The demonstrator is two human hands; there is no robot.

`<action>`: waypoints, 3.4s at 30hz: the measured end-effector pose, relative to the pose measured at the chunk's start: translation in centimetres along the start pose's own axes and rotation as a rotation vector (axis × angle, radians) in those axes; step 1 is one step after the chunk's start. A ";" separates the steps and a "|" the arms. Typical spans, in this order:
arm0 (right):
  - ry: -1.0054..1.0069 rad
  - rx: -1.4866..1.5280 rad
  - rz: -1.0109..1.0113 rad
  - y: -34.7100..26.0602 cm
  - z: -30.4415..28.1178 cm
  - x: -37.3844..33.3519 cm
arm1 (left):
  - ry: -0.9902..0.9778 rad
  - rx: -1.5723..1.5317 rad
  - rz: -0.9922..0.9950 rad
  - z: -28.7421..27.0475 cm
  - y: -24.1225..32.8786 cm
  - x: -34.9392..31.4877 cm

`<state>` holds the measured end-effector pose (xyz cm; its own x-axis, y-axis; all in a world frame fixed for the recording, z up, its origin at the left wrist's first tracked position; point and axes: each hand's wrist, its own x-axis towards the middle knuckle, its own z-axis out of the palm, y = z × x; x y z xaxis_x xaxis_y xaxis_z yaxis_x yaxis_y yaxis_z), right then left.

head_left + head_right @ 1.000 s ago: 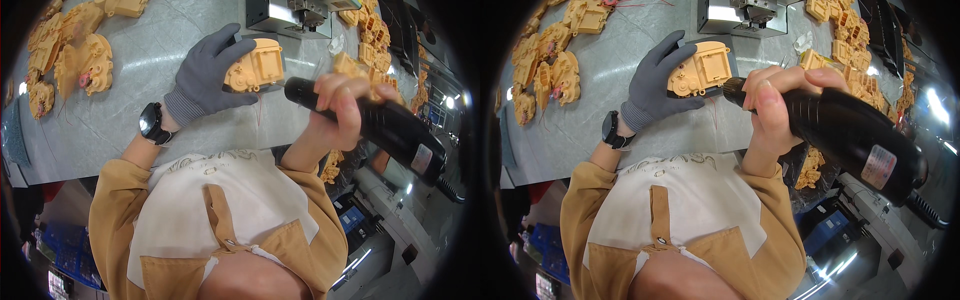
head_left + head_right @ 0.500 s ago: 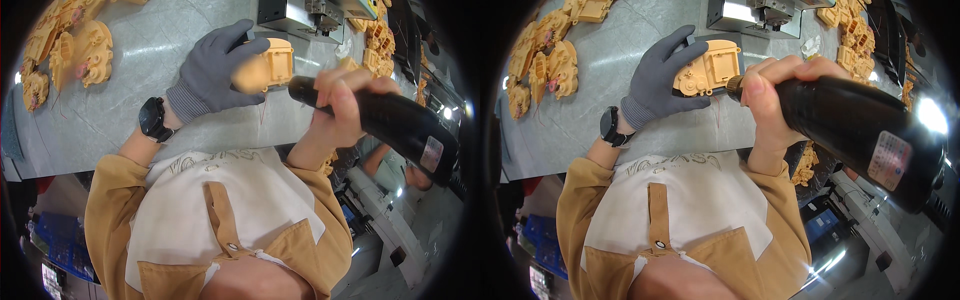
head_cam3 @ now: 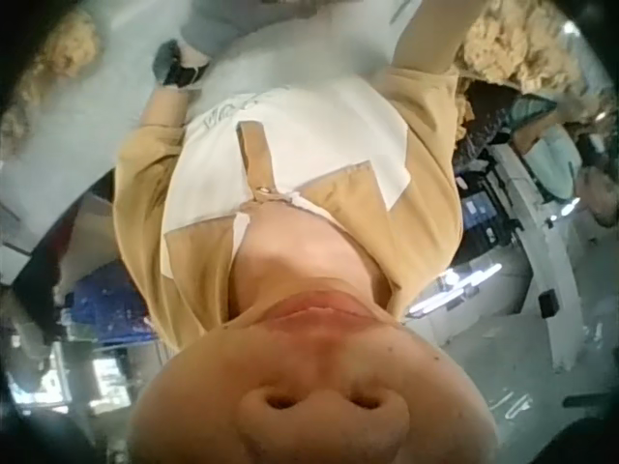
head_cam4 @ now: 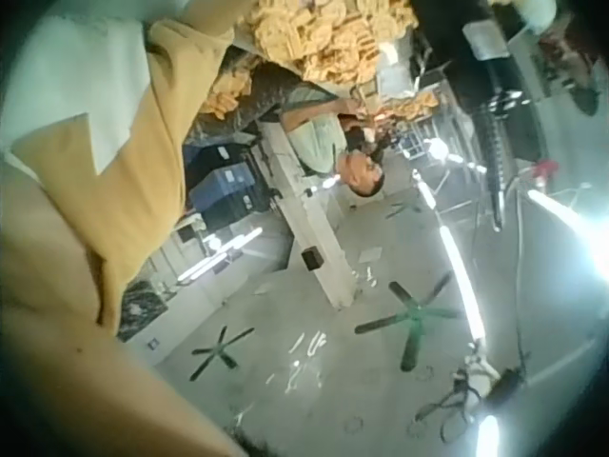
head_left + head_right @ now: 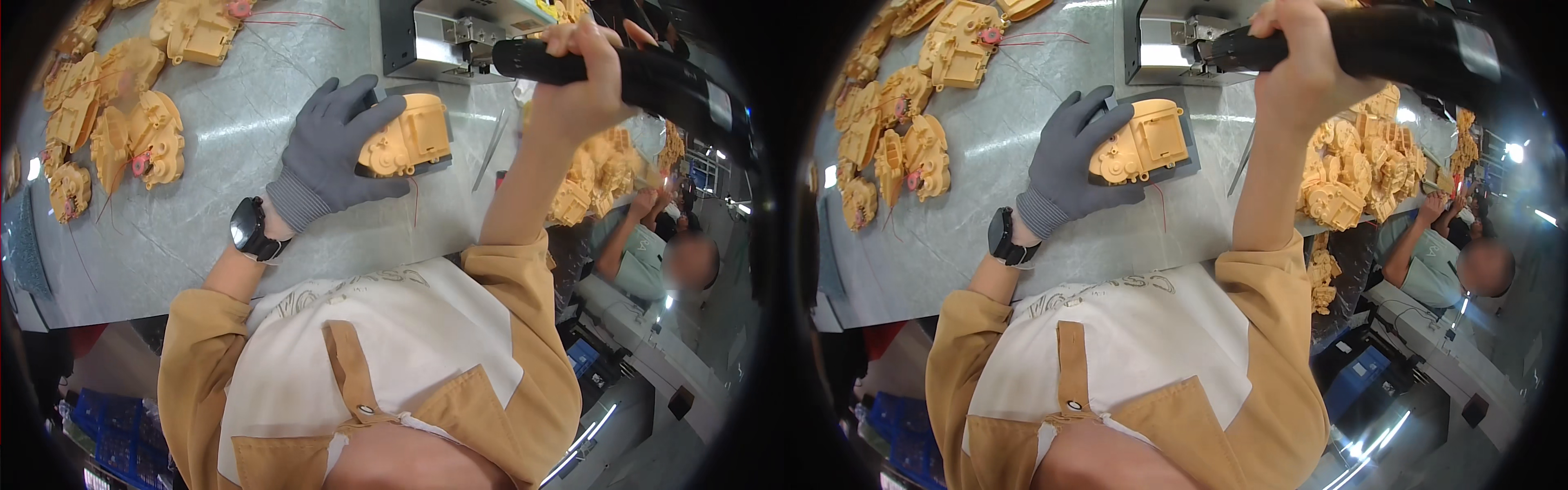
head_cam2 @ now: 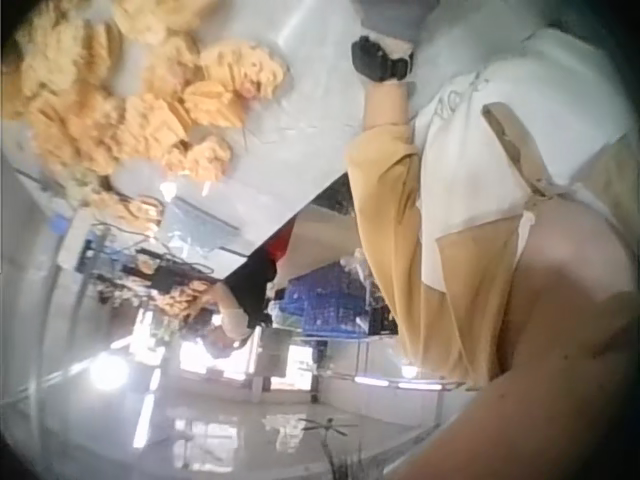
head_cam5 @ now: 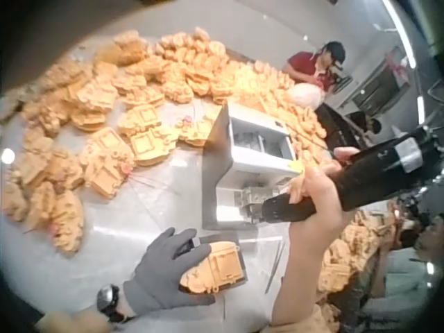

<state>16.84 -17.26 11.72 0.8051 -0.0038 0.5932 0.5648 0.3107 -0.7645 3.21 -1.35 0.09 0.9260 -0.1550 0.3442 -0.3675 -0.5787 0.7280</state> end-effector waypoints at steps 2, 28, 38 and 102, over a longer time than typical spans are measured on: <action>0.116 -0.195 -0.085 0.8 3.2 -0.8 | -0.004 -0.022 -0.016 0.1 -0.1 -0.1; -0.279 0.086 0.279 -5.5 3.1 -10.3 | 0.053 0.028 0.045 0.4 -0.4 -1.1; -0.170 0.098 0.272 -4.4 2.6 -10.2 | 0.060 0.020 0.040 0.4 -0.4 -1.2; -0.038 0.348 0.298 -2.1 4.3 -6.7 | 0.128 -0.022 0.007 -0.3 -0.2 -1.1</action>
<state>9.47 -13.77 10.38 0.9123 0.1670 0.3740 0.2096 0.5940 -0.7767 2.25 -0.83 -0.28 0.9053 -0.0551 0.4213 -0.3772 -0.5603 0.7374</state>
